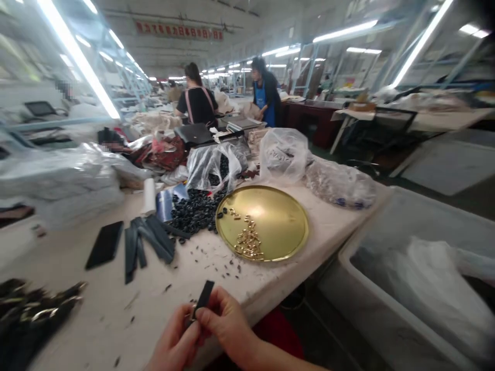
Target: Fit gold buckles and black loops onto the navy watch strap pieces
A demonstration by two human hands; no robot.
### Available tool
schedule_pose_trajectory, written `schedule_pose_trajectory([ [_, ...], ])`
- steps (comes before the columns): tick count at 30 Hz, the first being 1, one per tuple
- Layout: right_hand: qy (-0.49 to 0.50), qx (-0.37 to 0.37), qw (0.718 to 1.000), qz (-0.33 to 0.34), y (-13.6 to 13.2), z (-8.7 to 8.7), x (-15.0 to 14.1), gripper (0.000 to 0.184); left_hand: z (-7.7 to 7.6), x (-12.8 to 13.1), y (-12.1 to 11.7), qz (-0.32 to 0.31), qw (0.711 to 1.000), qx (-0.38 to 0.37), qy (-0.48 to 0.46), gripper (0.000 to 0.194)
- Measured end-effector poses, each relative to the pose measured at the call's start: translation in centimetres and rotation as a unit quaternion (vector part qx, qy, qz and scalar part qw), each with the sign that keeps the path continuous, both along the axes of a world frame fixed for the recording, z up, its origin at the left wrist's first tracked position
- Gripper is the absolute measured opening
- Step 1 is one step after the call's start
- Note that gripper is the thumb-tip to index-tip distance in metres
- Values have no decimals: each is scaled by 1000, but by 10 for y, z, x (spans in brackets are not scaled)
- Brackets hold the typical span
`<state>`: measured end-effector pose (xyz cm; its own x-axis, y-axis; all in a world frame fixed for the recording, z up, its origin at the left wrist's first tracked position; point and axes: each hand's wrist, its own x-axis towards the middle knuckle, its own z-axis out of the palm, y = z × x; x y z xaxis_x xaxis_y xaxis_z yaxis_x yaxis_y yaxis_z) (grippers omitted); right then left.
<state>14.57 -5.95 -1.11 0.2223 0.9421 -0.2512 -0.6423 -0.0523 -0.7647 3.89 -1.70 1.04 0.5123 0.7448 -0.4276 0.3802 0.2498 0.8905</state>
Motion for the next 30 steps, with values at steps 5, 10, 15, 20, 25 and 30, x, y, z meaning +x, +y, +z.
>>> schedule_pose_trajectory([
  [5,-83,-19,995,-46,-3,-11,-1,30,8,5,-1,-27,999,-14,23,33],
  [10,-98,-19,995,-12,-7,-18,-4,28,7,-2,-3,-1,1000,-6,-13,30],
  [15,-104,-46,993,20,-8,-14,-2,28,6,-8,-2,-12,999,-26,-20,24],
  [20,-180,-57,981,40,-6,-8,0,28,-1,-14,-2,-4,1000,-27,-10,20],
  [25,-410,-6,912,12,-10,-9,5,16,2,-16,-3,-2,998,-55,-20,19],
  [30,-275,-36,953,119,-7,-6,11,26,7,-19,-5,0,999,-42,-34,20],
])
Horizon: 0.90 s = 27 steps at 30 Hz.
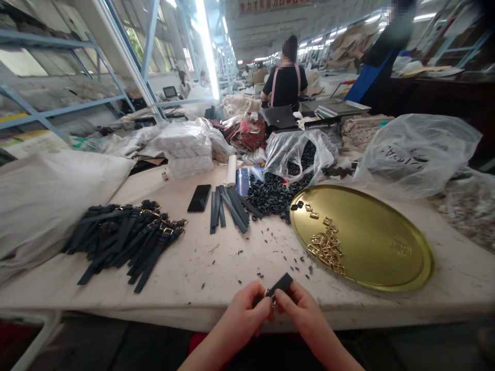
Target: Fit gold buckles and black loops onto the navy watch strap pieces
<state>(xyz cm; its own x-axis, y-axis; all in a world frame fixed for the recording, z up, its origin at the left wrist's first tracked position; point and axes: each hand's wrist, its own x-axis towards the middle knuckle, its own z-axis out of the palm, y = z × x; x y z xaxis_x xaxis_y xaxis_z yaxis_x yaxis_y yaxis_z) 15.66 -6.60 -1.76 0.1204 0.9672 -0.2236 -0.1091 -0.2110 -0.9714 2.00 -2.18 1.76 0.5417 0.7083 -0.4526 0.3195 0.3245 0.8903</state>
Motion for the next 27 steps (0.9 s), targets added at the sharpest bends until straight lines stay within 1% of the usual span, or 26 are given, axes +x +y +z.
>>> schedule_pose_trajectory([
  [2,74,-32,996,23,1,2,0,30,1,-2,-1,-8,1000,-1,-12,20],
  [3,96,-38,994,21,1,4,-1,31,1,-3,-1,-12,1000,1,-16,20],
  [6,130,-35,991,-5,-1,6,-4,32,0,-5,-2,-15,1000,6,-11,23],
  [9,166,-40,985,-3,-5,9,-8,29,-4,-5,-1,-7,1000,5,-10,23],
  [11,206,-59,977,1,-6,13,-11,25,-8,-6,-1,4,1000,9,-17,22],
  [14,279,-92,956,-12,-6,22,-16,19,-13,-6,-1,20,999,5,-42,22],
  [16,310,-104,945,-20,-5,27,-20,16,-15,-7,-2,27,998,-2,-57,23],
  [19,327,-105,938,-35,-4,30,-23,15,-16,-8,-3,39,997,-14,-71,26],
  [22,331,-104,937,-50,-5,30,-25,17,-17,-7,-4,47,995,-23,-86,28],
  [24,312,-98,943,-61,-7,28,-26,17,-16,-7,-4,45,996,-11,-77,28],
  [27,253,-83,961,-70,-11,23,-26,18,-13,-6,-4,42,998,4,-52,27],
])
